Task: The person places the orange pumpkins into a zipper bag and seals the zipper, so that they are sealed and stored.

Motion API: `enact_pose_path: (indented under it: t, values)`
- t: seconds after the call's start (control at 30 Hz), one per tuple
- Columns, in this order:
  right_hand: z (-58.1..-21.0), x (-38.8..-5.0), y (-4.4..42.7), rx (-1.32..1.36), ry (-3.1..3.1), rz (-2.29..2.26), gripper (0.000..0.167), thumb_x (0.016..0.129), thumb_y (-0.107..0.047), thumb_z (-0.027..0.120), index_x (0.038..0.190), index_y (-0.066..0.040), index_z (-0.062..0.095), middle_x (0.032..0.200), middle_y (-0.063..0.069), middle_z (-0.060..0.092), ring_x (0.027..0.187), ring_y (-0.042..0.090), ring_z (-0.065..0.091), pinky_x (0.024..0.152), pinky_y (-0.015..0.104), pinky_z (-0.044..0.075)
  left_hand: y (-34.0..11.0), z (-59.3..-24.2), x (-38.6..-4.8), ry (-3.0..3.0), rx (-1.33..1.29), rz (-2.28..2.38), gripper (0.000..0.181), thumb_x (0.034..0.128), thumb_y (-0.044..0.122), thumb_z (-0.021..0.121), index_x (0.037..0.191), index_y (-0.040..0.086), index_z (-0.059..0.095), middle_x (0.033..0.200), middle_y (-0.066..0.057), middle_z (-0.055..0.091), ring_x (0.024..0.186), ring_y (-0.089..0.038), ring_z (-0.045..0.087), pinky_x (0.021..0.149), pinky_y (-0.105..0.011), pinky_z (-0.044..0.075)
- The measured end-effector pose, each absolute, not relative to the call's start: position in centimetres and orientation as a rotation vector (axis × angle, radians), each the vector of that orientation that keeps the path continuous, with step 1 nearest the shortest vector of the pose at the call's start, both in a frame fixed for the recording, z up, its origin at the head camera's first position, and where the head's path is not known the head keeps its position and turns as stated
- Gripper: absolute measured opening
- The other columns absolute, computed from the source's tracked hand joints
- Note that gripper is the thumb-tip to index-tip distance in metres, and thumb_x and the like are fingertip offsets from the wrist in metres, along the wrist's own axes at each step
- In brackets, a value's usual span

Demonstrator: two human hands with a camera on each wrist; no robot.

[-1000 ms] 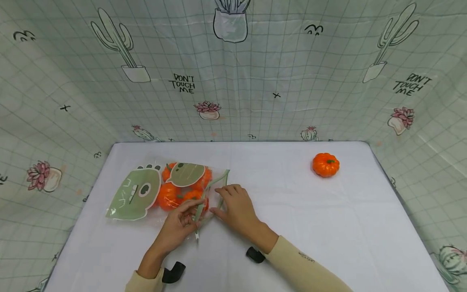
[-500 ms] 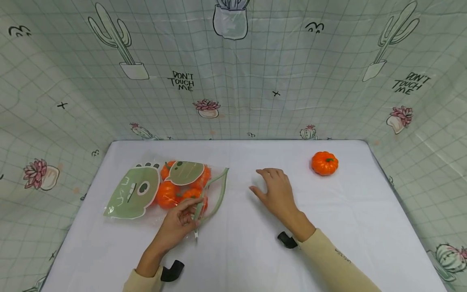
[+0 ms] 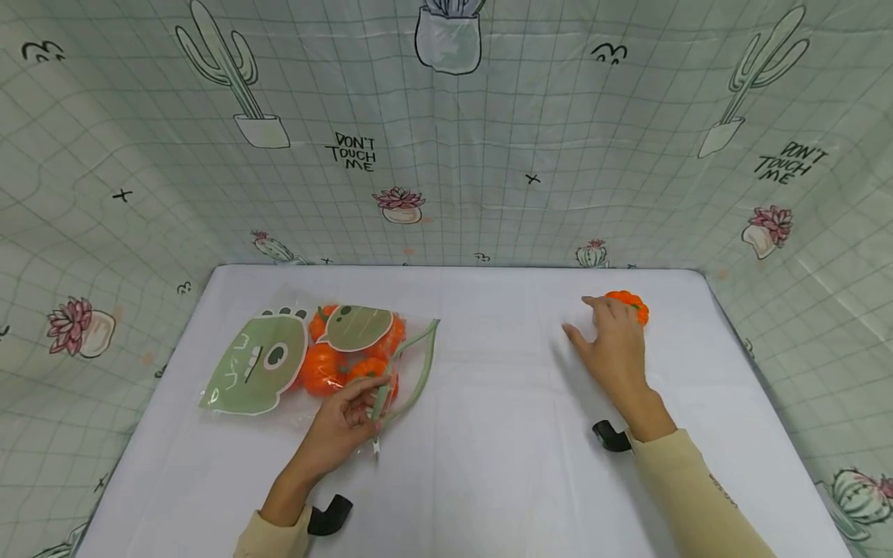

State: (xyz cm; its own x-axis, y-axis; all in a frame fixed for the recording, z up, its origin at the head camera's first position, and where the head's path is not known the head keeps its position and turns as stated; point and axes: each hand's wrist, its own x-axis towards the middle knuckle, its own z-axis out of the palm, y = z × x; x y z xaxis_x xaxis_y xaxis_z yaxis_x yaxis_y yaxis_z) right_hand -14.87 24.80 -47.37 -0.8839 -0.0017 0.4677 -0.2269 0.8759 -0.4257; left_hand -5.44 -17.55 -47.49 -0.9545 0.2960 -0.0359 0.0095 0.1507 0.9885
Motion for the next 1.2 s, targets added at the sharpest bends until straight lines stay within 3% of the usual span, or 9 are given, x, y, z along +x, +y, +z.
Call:
enact_pose_path:
  t: [0.27,0.47,0.87,1.2]
  values:
    - [-47.5,-15.3,27.9,-0.029,-2.578,0.688,0.051,0.086,-0.01,0.085,0.128,0.008,0.062,0.128,0.035,0.055,0.116,0.056,0.047,0.098,0.067,0.039,-17.6,-47.6,-5.5,2.184,0.295,1.902,0.058,0.0876,-0.016,0.067,0.145,-0.01,0.055,0.109,-0.018,0.057,0.092,-0.013,0.056,0.074,-0.014,0.048]
    - [-47.6,-15.5,29.4,-0.112,-2.622,0.667,0.068,0.084,-0.014,0.088,0.139,0.009,0.056,0.136,0.038,0.049,0.124,0.059,0.042,0.103,0.071,0.035,-17.7,-47.9,-5.5,2.173,0.334,1.918,0.059,0.0872,-0.017,0.066,0.145,-0.012,0.054,0.111,-0.022,0.057,0.093,-0.011,0.056,0.074,-0.013,0.048]
    - [-48.1,-16.3,31.3,-0.264,-2.762,0.63,0.097,0.084,-0.025,0.088,0.155,0.014,0.034,0.14,0.043,0.048,0.124,0.063,0.044,0.106,0.073,0.036,-17.6,-47.8,-5.6,2.182,0.305,1.91,0.06,0.0858,-0.018,0.066,0.144,-0.011,0.055,0.108,-0.013,0.056,0.092,-0.011,0.054,0.074,-0.014,0.048]
    - [-48.9,-16.7,31.9,-0.292,-2.846,0.638,0.091,0.087,-0.03,0.085,0.151,0.016,0.038,0.138,0.045,0.049,0.119,0.063,0.046,0.102,0.074,0.039,-17.6,-47.9,-5.5,2.167,0.294,1.917,0.06,0.086,-0.017,0.066,0.145,-0.012,0.054,0.109,-0.018,0.058,0.092,-0.011,0.056,0.074,-0.014,0.049]
